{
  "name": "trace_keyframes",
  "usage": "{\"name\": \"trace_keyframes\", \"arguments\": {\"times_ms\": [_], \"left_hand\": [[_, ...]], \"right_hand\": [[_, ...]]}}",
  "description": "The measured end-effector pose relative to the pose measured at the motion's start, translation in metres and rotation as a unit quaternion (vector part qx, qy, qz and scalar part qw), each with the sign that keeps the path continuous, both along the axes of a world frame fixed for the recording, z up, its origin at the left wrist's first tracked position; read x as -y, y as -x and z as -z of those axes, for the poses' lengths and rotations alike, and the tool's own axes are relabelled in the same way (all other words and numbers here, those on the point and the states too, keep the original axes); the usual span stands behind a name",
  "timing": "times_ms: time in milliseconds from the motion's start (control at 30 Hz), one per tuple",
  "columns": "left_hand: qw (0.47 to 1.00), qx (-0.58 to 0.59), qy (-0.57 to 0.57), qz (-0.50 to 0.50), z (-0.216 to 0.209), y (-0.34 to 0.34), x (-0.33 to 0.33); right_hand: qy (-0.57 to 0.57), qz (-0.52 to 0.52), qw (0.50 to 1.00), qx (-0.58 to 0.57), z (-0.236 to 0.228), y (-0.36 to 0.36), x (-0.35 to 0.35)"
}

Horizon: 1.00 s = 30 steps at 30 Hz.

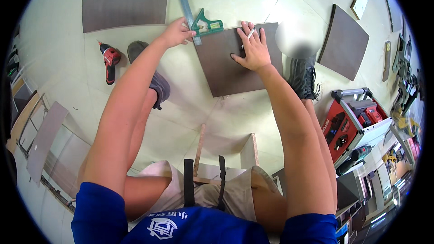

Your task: The person sits on the floor and uses a combination square and a white marker to measure and mark lines on several flat board pieces. They repeatedly position the square, draw straight lines, and adjust the tool across different boards.

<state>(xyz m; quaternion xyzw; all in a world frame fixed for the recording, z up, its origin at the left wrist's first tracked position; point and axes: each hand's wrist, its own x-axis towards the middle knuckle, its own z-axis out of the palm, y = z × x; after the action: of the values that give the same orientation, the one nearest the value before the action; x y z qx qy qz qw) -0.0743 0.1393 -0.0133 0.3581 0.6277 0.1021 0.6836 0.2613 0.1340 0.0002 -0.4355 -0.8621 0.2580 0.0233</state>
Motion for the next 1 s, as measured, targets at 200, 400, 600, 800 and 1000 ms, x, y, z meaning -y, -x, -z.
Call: {"name": "trace_keyframes", "arguments": {"times_ms": [200, 400, 600, 800, 1000], "left_hand": [[1.0, 0.002, -0.001, -0.025, 0.003, -0.011, 0.023], [0.997, -0.034, -0.062, 0.005, 0.001, -0.01, 0.029], [0.997, -0.029, -0.071, 0.016, 0.002, -0.014, 0.031], [0.993, -0.041, -0.107, 0.022, 0.005, -0.014, 0.034], [0.995, -0.062, -0.069, 0.046, -0.021, -0.046, 0.03]], "right_hand": [[0.005, 0.004, 1.0, 0.03, 0.0, -0.005, 0.016], [0.008, 0.015, 0.999, 0.034, 0.001, -0.001, 0.016], [-0.002, 0.02, 1.0, 0.022, 0.004, -0.007, 0.02], [0.014, 0.023, 0.999, 0.034, 0.003, -0.008, 0.019], [0.019, 0.055, 0.997, 0.053, -0.003, -0.027, 0.042]]}}
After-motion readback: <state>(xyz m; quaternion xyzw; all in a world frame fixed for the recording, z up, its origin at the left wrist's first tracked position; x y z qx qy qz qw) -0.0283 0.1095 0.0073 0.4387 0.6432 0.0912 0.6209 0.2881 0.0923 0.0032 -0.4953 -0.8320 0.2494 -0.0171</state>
